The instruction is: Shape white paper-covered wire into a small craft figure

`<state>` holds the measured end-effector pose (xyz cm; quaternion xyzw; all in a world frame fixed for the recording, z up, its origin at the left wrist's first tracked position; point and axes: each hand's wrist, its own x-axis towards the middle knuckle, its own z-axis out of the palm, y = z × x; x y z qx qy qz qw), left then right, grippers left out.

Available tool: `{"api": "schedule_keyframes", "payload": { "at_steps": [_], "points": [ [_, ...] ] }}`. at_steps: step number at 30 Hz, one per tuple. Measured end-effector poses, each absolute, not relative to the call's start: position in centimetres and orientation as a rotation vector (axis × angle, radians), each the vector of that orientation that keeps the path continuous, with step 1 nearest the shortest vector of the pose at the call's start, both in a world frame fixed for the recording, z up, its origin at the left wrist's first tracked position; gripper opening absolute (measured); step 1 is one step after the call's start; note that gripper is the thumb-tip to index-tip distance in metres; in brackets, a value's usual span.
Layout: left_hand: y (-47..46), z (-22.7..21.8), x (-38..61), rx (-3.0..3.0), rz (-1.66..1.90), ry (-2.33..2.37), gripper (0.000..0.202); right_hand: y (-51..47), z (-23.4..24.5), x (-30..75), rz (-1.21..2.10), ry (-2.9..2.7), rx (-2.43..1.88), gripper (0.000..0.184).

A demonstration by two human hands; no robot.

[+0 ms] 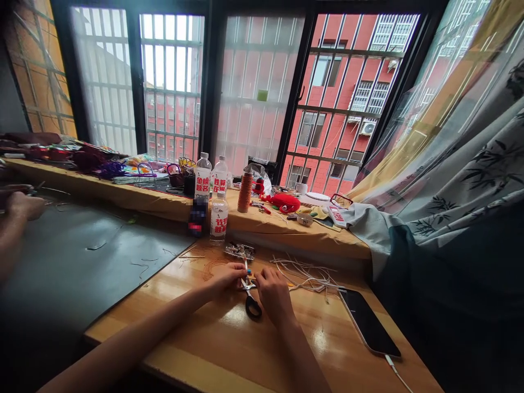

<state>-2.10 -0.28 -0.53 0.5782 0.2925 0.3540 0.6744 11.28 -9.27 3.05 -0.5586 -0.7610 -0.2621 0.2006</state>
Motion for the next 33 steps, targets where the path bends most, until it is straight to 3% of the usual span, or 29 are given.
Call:
{"api": "schedule_keyframes", "payload": {
  "at_steps": [24, 33],
  "points": [
    [-0.5, 0.6, -2.4, 1.258, 0.811, 0.708, 0.036, -9.1, 2.8, 11.2, -0.837, -2.064, -1.565, 0.010],
    [-0.9, 0.4, -2.5, 1.215, 0.759, 0.681, 0.026, -9.1, 2.7, 11.1, -0.826, -2.076, -1.574, 0.013]
  ]
}}
